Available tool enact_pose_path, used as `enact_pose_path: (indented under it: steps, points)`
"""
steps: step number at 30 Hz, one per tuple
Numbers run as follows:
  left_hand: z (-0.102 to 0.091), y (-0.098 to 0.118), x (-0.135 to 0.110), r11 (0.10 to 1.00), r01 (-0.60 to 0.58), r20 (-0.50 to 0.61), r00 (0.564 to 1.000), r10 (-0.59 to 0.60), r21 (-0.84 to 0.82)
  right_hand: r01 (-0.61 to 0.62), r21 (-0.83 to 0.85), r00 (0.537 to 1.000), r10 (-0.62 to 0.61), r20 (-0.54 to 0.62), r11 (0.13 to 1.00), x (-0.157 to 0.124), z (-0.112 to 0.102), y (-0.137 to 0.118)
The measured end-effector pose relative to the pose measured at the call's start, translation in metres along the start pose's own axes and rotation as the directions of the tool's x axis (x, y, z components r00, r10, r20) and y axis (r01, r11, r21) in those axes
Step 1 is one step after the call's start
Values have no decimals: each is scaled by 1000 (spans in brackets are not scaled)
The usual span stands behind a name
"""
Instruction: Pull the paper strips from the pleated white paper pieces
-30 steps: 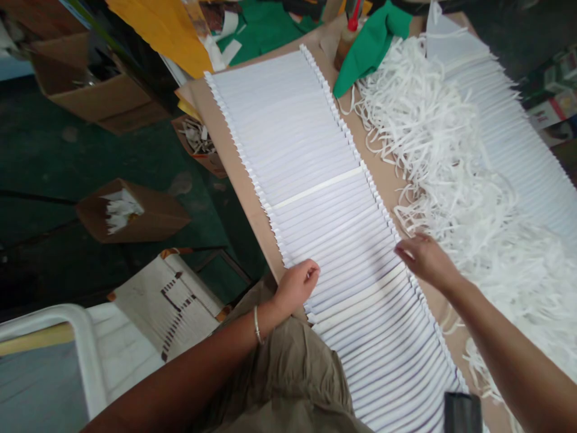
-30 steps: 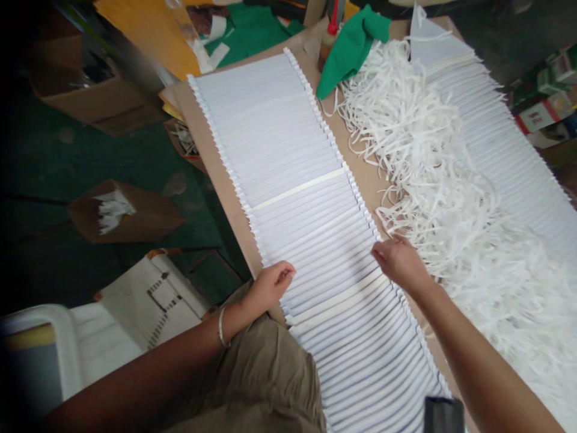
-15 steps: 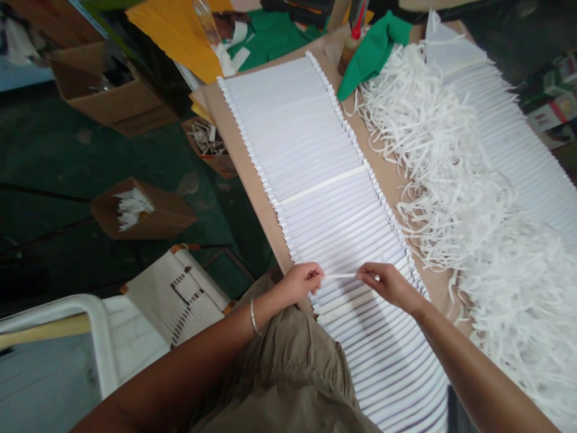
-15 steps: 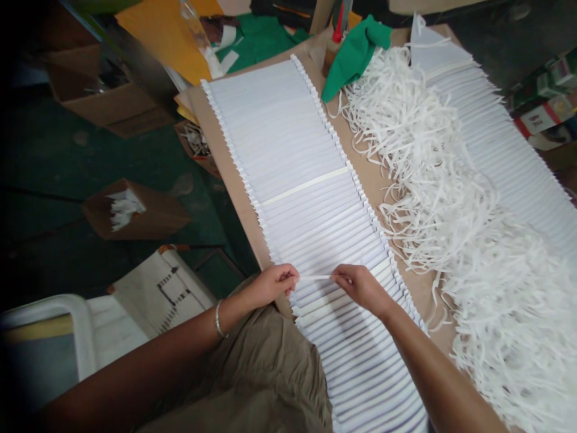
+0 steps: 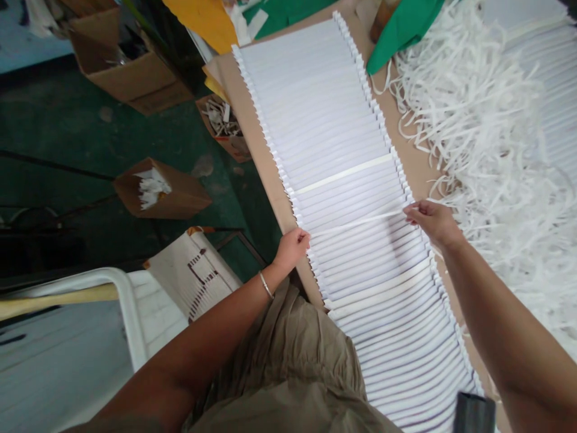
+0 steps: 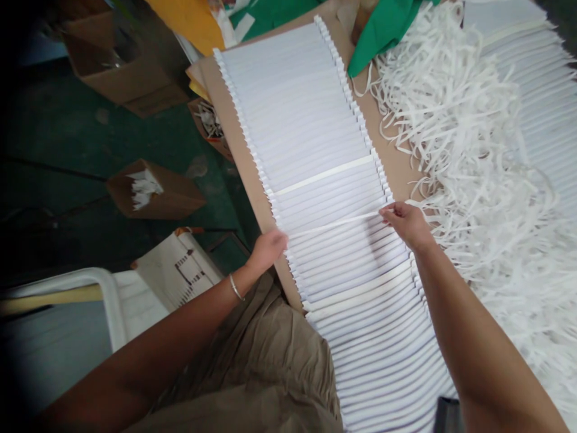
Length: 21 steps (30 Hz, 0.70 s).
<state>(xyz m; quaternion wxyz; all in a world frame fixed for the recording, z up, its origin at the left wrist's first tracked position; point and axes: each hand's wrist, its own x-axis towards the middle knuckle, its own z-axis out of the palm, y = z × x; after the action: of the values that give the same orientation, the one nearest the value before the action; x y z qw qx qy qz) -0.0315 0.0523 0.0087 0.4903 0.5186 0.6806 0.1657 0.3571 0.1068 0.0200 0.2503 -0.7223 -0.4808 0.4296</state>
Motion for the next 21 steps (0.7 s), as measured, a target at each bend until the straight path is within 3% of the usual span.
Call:
enact_pose_path:
  steps: [5, 21]
  points:
    - [9, -6, 11, 988, 21, -108, 994, -4, 152, 8, -89, 999, -12, -41, 996, 30, 1, -9]
    - [11, 3, 9, 970, 59, -101, 994, -35, 235, -15, -113, 987, -3, -161, 993, 54, 11, 9]
